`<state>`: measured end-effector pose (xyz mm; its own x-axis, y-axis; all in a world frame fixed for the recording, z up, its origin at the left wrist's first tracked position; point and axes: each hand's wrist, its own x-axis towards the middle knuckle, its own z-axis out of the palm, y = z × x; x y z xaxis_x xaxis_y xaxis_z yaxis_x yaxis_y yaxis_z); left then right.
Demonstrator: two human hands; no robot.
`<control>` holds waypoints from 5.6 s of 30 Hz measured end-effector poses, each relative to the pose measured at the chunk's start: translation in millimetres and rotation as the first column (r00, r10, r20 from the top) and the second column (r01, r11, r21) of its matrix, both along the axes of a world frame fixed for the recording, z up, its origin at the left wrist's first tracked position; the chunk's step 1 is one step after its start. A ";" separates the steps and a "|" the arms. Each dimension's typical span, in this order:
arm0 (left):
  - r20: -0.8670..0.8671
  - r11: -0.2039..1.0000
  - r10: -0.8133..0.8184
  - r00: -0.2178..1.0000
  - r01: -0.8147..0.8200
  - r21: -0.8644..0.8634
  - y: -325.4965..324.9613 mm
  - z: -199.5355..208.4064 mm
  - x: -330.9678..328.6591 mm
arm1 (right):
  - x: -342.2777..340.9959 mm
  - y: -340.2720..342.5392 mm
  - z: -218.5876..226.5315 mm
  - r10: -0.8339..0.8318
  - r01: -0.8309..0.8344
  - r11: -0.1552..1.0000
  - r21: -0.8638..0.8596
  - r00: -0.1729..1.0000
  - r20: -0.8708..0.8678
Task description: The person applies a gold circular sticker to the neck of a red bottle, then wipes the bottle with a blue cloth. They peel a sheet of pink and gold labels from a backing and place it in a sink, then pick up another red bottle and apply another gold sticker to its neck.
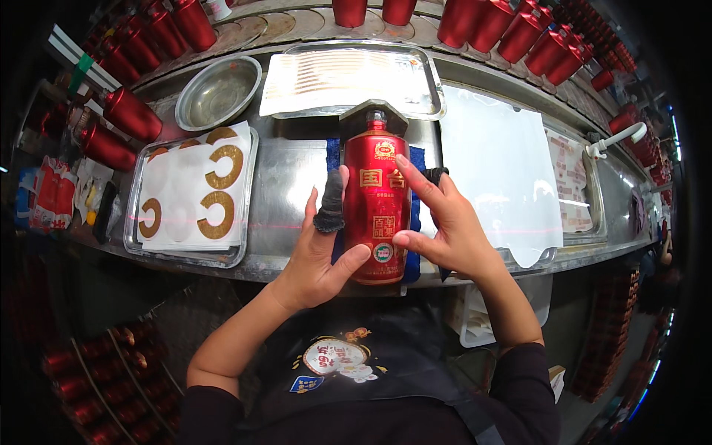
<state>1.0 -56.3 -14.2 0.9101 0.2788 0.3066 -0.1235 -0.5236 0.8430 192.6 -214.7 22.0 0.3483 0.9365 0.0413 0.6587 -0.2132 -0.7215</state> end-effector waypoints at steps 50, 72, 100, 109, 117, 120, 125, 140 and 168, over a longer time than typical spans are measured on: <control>0.095 0.970 0.007 0.995 -0.030 0.240 2.0 4.1 10.7 | -1.1 6.2 0.8 0.038 -0.038 0.999 -0.006 0.999 -0.019; 0.060 0.950 -0.091 0.994 0.069 0.303 17.0 -1.8 5.6 | -1.6 -11.7 -36.8 0.086 -0.067 0.985 0.157 0.989 -0.116; 0.109 0.977 -0.040 0.993 0.016 0.214 10.8 -2.5 7.2 | -6.1 -12.0 -29.5 0.060 -0.054 0.993 0.107 0.997 -0.048; 0.126 0.986 0.000 0.992 -0.022 0.166 8.6 -5.1 5.4 | -0.7 -3.1 -15.4 0.033 -0.009 0.991 0.136 0.984 -0.177; 0.120 0.989 0.002 0.993 -0.019 0.147 7.7 -6.3 5.4 | -0.8 1.3 -12.6 0.052 -0.043 0.997 0.070 0.990 -0.128; 0.107 0.993 -0.004 0.994 -0.008 0.114 6.4 -6.9 6.5 | -0.2 0.5 -13.9 0.074 -0.061 0.991 0.116 0.991 -0.107; 0.079 0.992 -0.036 0.996 0.026 0.121 7.8 -3.1 8.2 | -0.2 -5.6 -17.4 0.051 -0.030 0.994 0.107 0.980 -0.192; 0.026 0.991 -0.064 0.998 0.066 -0.113 3.7 -0.9 3.0 | 42.1 -16.3 -17.3 -0.350 0.778 0.604 -0.172 0.065 -0.934; -0.002 0.965 -0.054 0.999 0.052 -0.259 -3.0 -8.6 1.7 | 12.2 73.9 45.3 -0.292 0.097 0.749 0.656 0.937 0.194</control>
